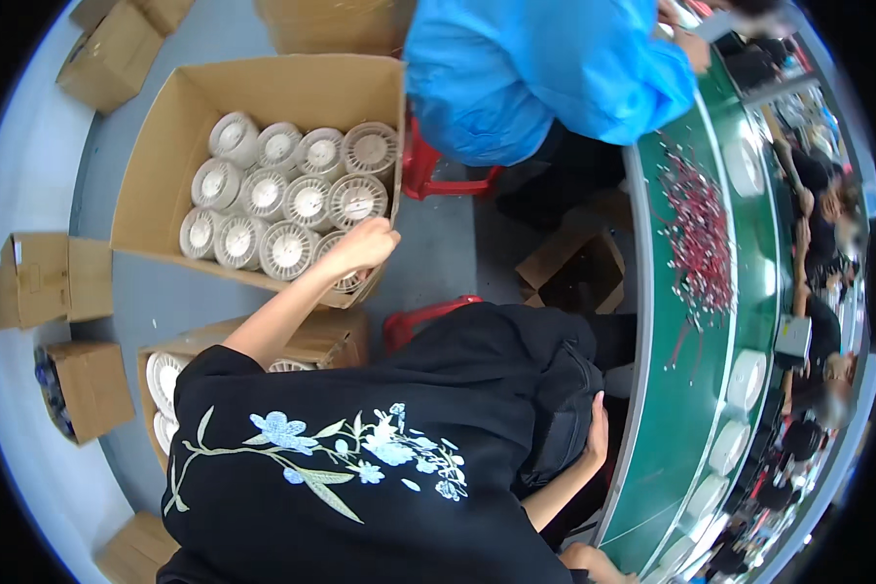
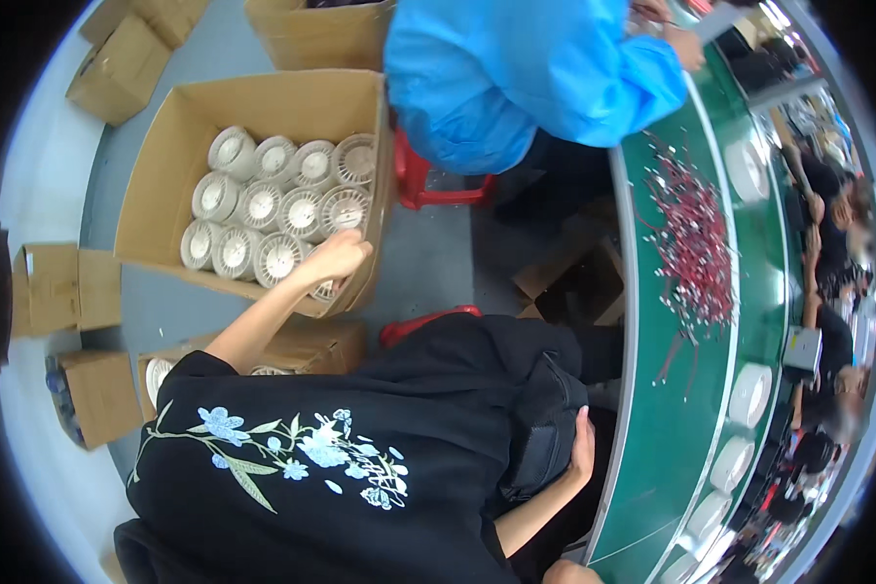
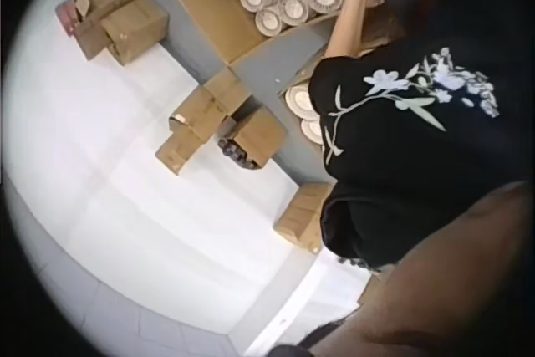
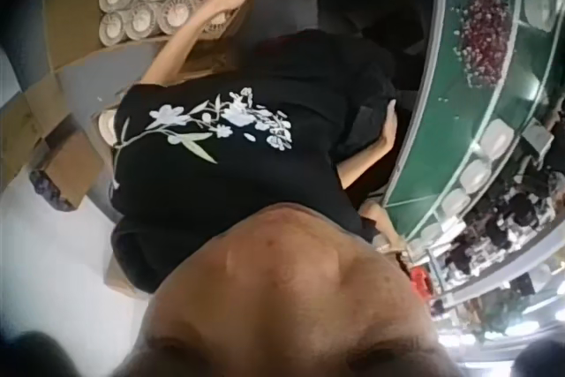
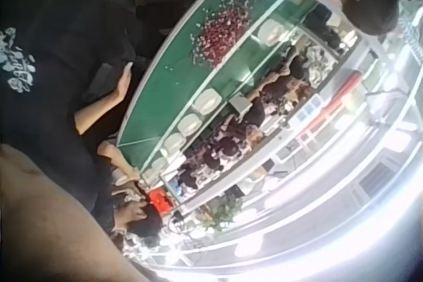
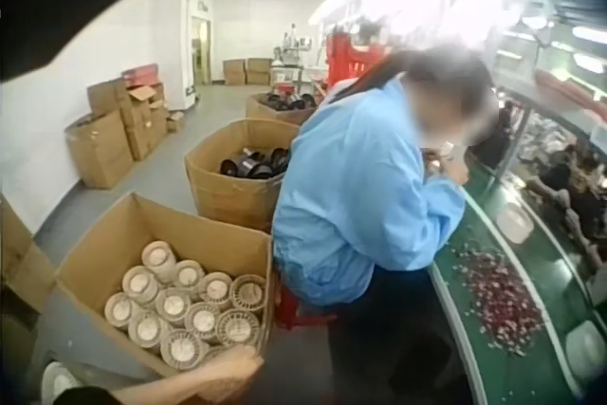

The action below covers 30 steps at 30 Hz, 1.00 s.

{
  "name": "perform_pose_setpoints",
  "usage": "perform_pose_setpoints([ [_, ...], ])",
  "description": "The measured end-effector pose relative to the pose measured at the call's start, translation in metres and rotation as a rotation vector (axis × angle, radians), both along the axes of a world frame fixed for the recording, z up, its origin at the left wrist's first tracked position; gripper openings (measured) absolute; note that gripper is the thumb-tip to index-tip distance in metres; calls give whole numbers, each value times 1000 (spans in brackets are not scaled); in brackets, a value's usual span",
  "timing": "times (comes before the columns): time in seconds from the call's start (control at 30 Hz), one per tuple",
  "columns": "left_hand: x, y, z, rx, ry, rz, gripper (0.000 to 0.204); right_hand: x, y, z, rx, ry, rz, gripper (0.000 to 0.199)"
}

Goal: The worker is sitting at an assembly line, picking up white circular housings from a box and inserting small electronic components into them.

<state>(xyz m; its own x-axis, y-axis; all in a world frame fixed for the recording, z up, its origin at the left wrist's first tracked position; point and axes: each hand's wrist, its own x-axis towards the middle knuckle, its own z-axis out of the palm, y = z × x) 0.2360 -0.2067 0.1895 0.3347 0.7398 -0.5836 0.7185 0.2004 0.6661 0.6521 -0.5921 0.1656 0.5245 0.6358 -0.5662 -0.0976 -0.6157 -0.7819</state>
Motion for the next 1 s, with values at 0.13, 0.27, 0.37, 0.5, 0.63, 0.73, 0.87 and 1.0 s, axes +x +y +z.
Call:
perform_pose_setpoints([
  [0.13,13,7,-62,213,123,-316,32,-3,-5,4,-94,-95,0,68],
  [0.27,-2,-2,-58,179,-59,-115,30,-13,21,-6,-110,-127,98,72],
  [0.37,16,4,-43,18,-36,8,30,-16,31,5,-38,-114,122,77],
  [0.5,-13,13,-15,-156,-105,-9,42,-3,34,-1,-16,-138,128,80],
  [0.63,-64,-50,39,-74,299,-606,52,3,34,-4,-68,-184,108,73],
  [0.73,-99,-84,-5,704,228,-802,48,-4,21,-6,-48,-170,62,73],
  [0.87,-88,-106,-12,580,339,-642,34,-7,12,-5,51,-277,65,73],
  [1.0,-59,-113,-21,691,335,-698,32,-10,-9,-9,143,-297,46,71],
])
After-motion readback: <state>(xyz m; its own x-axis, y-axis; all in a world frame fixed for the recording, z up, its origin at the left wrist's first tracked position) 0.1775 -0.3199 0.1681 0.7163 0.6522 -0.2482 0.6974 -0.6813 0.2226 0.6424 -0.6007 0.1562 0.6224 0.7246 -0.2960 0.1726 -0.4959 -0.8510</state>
